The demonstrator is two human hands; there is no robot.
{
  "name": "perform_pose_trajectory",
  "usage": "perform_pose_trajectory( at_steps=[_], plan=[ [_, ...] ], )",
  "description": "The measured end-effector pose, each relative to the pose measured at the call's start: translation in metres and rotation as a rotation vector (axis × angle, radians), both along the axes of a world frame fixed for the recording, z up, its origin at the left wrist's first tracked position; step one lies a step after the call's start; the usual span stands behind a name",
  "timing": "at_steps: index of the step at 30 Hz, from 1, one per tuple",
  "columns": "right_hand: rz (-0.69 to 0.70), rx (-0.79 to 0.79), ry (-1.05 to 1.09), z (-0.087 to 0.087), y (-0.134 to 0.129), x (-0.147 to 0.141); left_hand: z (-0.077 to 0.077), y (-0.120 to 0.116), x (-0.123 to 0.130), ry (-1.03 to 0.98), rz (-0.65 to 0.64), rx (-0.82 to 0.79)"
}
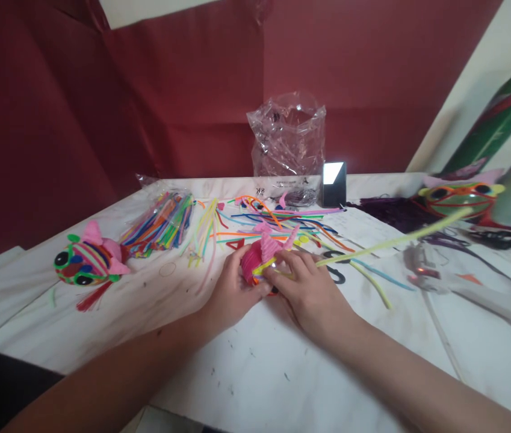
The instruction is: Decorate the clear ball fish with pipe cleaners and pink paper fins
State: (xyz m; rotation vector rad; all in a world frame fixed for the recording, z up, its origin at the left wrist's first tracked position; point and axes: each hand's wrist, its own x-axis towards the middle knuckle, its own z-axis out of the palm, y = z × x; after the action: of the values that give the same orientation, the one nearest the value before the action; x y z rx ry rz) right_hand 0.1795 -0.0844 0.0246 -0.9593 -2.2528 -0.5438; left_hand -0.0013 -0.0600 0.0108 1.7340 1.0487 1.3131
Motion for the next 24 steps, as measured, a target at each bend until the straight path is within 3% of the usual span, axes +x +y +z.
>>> perform_pose_trajectory(
  at_steps=[6,11,16,18,21,24],
  plan=[
    [0.068,-0.031,0.133,-0.005,0.005,0.003,-0.006,0.011,-0.003,-0.083,-0.007,-0.076],
    [0.083,-0.061,0.226,-0.012,0.012,0.006,-0.005,0.019,0.000,-0.176,-0.117,-0.129],
    [0.087,-0.098,0.266,-0.016,0.013,0.007,-0.005,0.032,0.002,-0.151,-0.082,-0.093],
    [0.084,-0.154,0.338,-0.017,0.014,0.009,-0.002,0.038,0.002,-0.121,-0.085,-0.091],
    [-0.025,-0.293,0.603,-0.019,0.020,0.014,0.004,0.045,0.002,-0.059,-0.091,-0.100],
    [-0.127,-0.602,0.902,-0.020,0.029,0.014,0.004,0.047,0.006,-0.048,-0.065,-0.108]
  ],
)
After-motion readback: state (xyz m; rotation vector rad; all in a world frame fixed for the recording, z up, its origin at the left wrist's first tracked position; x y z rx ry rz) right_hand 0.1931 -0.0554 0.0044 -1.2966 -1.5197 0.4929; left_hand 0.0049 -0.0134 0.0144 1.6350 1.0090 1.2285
